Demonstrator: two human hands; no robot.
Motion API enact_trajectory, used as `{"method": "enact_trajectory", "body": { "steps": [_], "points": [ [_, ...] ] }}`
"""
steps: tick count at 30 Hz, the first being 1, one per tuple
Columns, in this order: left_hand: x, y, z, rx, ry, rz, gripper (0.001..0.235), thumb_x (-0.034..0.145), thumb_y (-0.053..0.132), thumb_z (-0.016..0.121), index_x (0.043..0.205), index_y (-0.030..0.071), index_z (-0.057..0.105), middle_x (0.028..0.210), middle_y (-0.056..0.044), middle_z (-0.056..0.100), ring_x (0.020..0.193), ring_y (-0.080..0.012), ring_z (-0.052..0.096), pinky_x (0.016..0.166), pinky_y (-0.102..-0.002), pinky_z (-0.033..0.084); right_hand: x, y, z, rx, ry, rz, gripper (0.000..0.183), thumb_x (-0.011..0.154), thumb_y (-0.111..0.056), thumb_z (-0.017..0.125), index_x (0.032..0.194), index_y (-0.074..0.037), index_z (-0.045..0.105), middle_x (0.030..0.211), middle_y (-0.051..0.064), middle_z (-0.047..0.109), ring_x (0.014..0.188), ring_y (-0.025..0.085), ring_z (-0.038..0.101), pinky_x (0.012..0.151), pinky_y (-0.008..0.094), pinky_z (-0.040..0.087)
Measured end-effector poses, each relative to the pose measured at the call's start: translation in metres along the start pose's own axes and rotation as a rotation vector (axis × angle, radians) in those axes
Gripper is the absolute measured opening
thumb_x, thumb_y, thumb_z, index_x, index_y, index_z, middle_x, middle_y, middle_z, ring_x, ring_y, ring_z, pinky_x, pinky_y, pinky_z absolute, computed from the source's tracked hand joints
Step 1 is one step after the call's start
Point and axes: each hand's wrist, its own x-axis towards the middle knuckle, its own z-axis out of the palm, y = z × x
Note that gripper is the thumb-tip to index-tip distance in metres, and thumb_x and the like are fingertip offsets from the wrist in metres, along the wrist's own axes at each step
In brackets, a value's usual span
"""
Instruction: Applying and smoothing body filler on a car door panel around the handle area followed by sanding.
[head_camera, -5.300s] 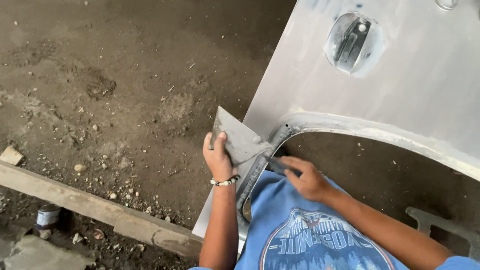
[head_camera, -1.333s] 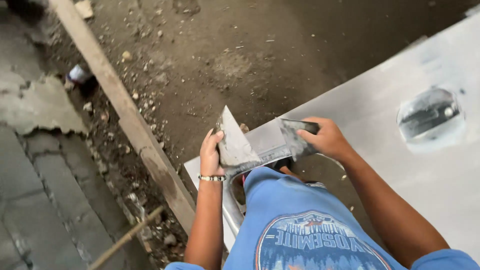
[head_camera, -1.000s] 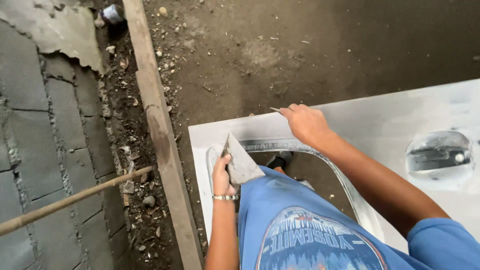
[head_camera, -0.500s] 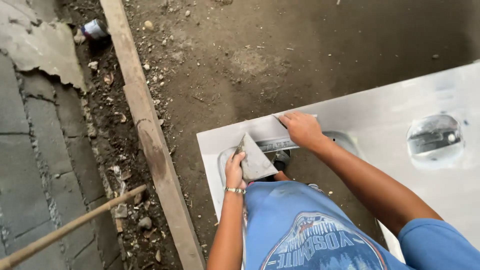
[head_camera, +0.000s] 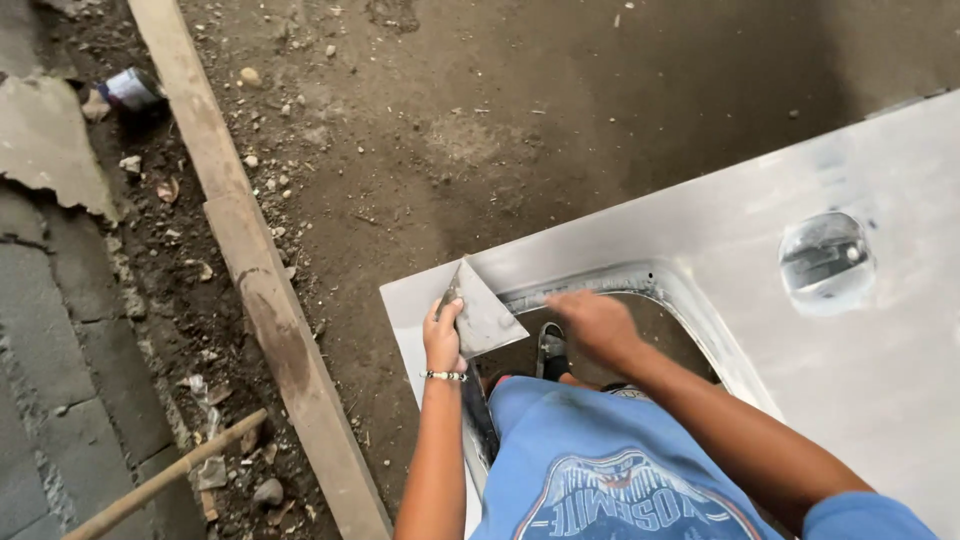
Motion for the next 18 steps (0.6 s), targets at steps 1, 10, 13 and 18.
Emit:
{"method": "enact_trajectory", "body": {
  "steps": [1,10,13,18],
  "points": [
    [-0.006,-0.003,-0.005,0.003,0.006,-0.007,0.028,0.089,0.013,0.064,0.112,-0.002,0.070,0.101,-0.005,0.075,0.092,-0.0145,0.068,0.084,-0.029,0.054,0.001,-0.002,-0.011,0.006,-0.008,0.003,0.042,0.084,-0.009,0.056,0.123,-0.016,0.069,0.116,0.009,0.072,0.101,0.032,0.068,0.078,0.046,0.055],
    [-0.011,-0.036,-0.003,0.089,0.070,0.038,0.027,0.092,0.012,0.069,0.111,-0.006,0.072,0.097,-0.005,0.069,0.088,-0.0144,0.060,0.080,-0.029,0.049,0.005,-0.005,-0.070,0.968,-0.073,0.597,0.041,0.096,-0.018,0.063,0.134,-0.003,0.067,0.111,0.019,0.077,0.099,0.027,0.068,0.085,0.038,0.055],
    [-0.019,-0.009,0.032,0.081,0.064,0.040,0.026,0.092,0.014,0.068,0.110,-0.004,0.071,0.092,-0.004,0.067,0.083,-0.0134,0.058,0.075,-0.028,0.048,-0.022,-0.025,-0.039,0.989,-0.007,0.490,0.042,0.095,-0.018,0.066,0.132,0.003,0.065,0.124,0.019,0.071,0.111,0.024,0.064,0.095,0.037,0.049],
    [-0.001,0.002,0.025,0.083,0.115,0.167,0.019,0.095,0.015,0.066,0.103,-0.002,0.069,0.088,-0.003,0.065,0.079,-0.0124,0.057,0.071,-0.028,0.046,-0.056,-0.036,0.005,0.910,-0.173,0.263,0.040,0.094,-0.016,0.062,0.130,0.000,0.065,0.133,0.019,0.069,0.124,0.029,0.064,0.106,0.038,0.047]
  ]
}}
